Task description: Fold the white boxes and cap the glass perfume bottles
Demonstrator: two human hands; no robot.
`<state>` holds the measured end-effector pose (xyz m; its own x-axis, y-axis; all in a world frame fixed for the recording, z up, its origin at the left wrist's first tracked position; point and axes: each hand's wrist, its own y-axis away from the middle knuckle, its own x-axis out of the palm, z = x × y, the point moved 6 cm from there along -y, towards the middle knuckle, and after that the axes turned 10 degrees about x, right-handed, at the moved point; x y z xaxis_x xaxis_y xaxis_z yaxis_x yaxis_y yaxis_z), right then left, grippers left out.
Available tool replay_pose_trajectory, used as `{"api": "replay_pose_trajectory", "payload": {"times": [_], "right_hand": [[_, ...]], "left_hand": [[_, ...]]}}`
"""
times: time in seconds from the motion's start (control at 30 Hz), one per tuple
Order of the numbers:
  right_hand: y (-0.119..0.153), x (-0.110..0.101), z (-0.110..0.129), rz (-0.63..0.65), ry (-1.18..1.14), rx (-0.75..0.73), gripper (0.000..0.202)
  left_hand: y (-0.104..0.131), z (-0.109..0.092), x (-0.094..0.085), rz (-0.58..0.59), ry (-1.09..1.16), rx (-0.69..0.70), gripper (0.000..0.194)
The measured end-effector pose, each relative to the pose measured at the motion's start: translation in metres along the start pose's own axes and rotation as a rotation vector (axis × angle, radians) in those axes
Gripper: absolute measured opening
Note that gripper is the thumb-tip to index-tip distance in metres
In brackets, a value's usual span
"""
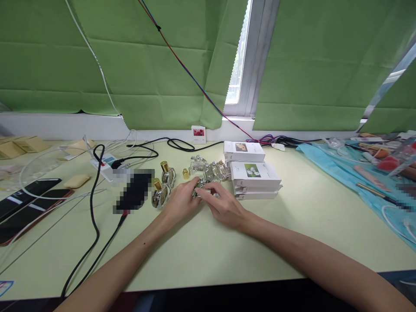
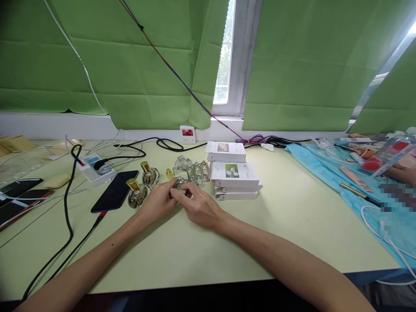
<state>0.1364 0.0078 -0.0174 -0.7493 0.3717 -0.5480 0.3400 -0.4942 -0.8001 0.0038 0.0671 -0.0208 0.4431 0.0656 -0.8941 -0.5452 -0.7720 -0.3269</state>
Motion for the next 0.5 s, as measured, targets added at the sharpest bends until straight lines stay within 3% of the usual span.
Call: {"api": "replay_pose_trajectory", "payload": {"times": [0.3,0.5], "right_hand": [[-0.0036,0.0012,0.0038,0.062,0.042,0.064,0.021],[-0.0017,0.0079,0.0022,0.157,0.041,0.101,0.022]], "left_hand": [[-0.0002,-0.0018,-0.0022,0.017,-0.027,-0.009,0.028],[0.0008,-0.0025,-0.0035,0.015,0.027,-0.013,0.015]]}}
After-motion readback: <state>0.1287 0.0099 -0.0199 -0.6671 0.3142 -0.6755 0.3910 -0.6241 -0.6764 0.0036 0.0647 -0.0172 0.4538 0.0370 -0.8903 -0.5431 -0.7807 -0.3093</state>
